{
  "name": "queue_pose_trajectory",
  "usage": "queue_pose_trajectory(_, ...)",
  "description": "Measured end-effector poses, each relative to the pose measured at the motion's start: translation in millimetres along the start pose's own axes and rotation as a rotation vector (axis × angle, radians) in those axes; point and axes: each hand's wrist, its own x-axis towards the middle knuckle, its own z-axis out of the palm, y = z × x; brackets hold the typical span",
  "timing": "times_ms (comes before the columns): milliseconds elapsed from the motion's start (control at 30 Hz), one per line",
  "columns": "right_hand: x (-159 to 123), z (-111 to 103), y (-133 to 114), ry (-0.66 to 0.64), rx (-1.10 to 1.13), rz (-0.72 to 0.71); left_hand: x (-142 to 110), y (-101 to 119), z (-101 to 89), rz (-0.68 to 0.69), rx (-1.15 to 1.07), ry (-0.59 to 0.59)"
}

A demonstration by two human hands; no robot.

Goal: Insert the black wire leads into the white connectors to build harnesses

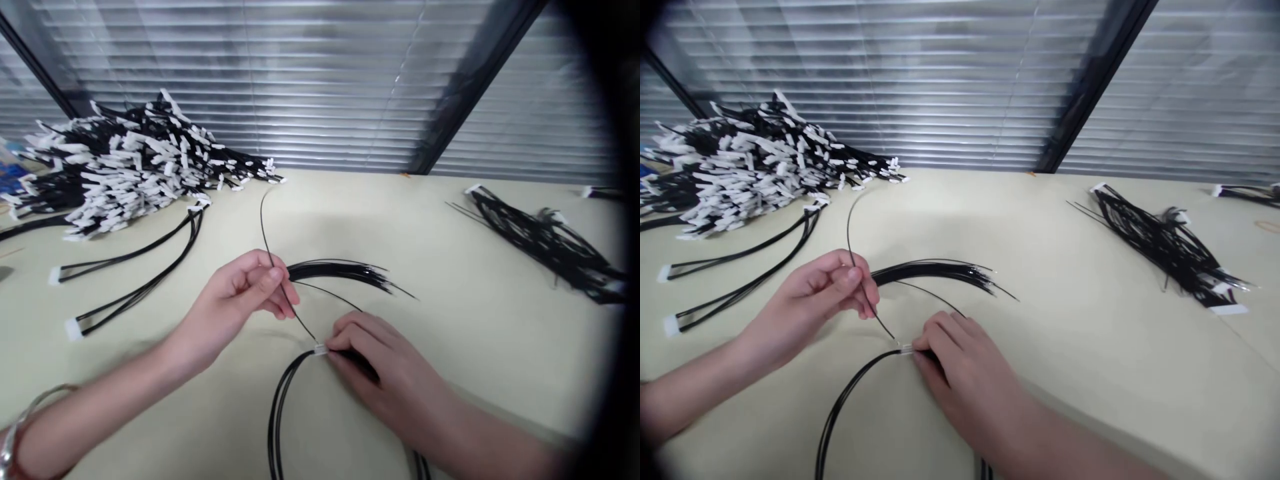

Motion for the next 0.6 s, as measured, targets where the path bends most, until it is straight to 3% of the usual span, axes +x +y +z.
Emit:
queue_pose_trajectory(200,-4.1,5.0,-9.8,0.010,-0.045,-0.021,-10.1,-2.0,12.7,0.071,0.108,-0.071)
queue_pose_trajectory(600,-2.9,2.2,-10.7,0.000,-0.048,-0.040,-13.3,-10.6,16.1,0.147,0.298,-0.142)
